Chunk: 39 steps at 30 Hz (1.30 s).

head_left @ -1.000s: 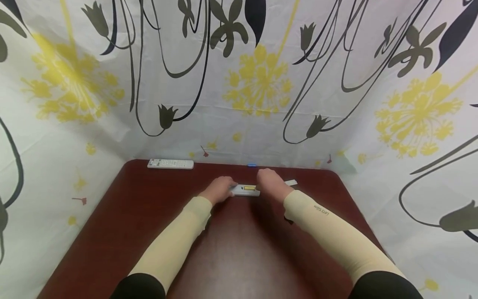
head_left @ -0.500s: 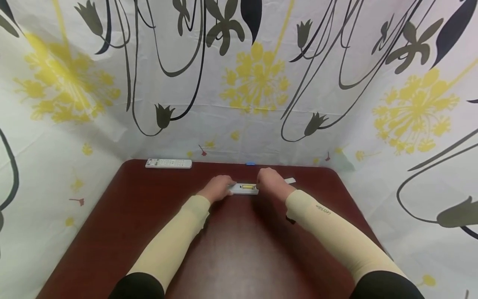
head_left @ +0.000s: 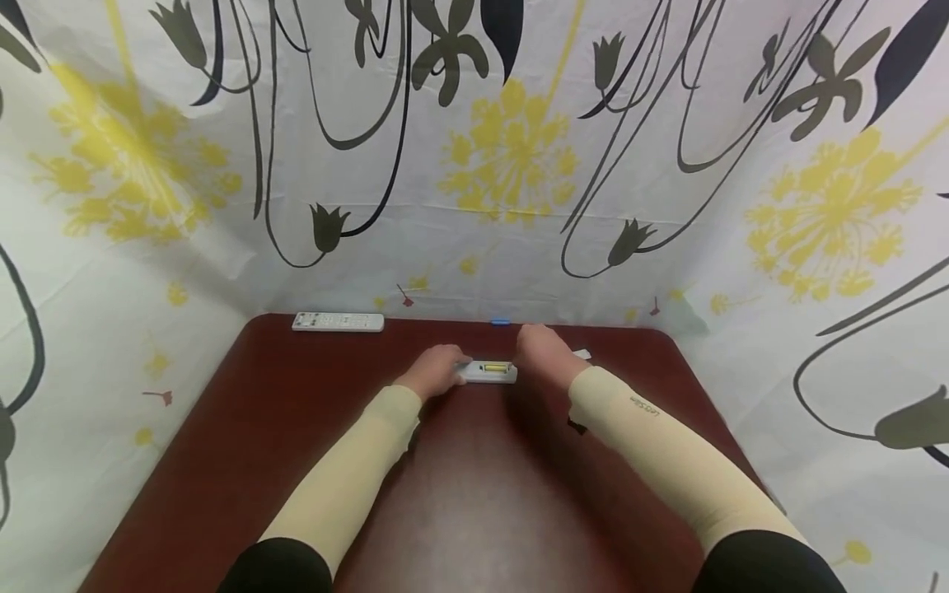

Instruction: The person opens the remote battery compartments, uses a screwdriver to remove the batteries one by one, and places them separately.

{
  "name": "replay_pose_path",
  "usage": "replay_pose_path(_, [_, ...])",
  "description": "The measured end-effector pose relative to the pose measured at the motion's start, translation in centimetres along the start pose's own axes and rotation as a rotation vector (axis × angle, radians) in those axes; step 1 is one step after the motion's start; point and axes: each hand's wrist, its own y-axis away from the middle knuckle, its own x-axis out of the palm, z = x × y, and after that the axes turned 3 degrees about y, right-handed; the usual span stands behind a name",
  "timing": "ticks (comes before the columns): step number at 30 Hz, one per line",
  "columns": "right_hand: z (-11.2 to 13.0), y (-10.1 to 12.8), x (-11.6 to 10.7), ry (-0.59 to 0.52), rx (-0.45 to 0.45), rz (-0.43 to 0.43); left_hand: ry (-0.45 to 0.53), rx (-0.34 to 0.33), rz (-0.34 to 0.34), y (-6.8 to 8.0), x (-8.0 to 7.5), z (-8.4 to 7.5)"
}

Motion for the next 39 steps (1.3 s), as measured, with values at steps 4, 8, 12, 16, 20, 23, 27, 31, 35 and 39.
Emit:
replay_pose_path(4, [-0.9,-0.2,-0.2,-0.067,-0.012,0.021,0.008,-0.01,-0.007,-0.1,0.2,0.2])
replay_pose_path(8, [-1.4,-0.1,-0.3,-0.102,-0.065,0.022,0.014,-0.012,-0.006,-0.3,0.5,0.4])
replay_pose_path(12, [-1.0,-0.2,-0.5,-0.087,-0.083,0.028,0.008,-0.021,-0.001,-0.3,0.4,0.4])
replay_pose_path(16, [-0.7,-0.3,-0.6,-0.044,-0.086,0.022,0.008,-0.005,-0.004,-0.3,0.3,0.0])
replay_pose_path(20, [-0.6,-0.7,-0.5,-0.007,-0.084,0.019,0.006,0.014,0.006,-0.4,0.3,0.1])
replay_pose_path(23, [-0.6,-0.8,-0.4,-0.005,-0.081,0.018,-0.007,0.023,0.015,-0.4,0.2,0.4])
replay_pose_path(27, [-0.6,-0.8,-0.2,-0.014,-0.116,-0.014,-0.014,0.028,0.001,-0.4,-0.1,0.6])
replay_pose_path(31, [-0.6,-0.5,0.5,-0.016,-0.129,-0.04,-0.019,0.033,0.006,-0.3,-0.3,0.8])
replay_pose_path(35, [-1.0,0.3,1.4,-0.003,-0.111,-0.065,-0.018,0.03,0.014,-0.3,-0.1,0.8])
replay_pose_path(39, [-1.2,1.2,1.9,0.011,-0.104,-0.097,-0.014,0.024,0.012,-0.5,0.2,0.4])
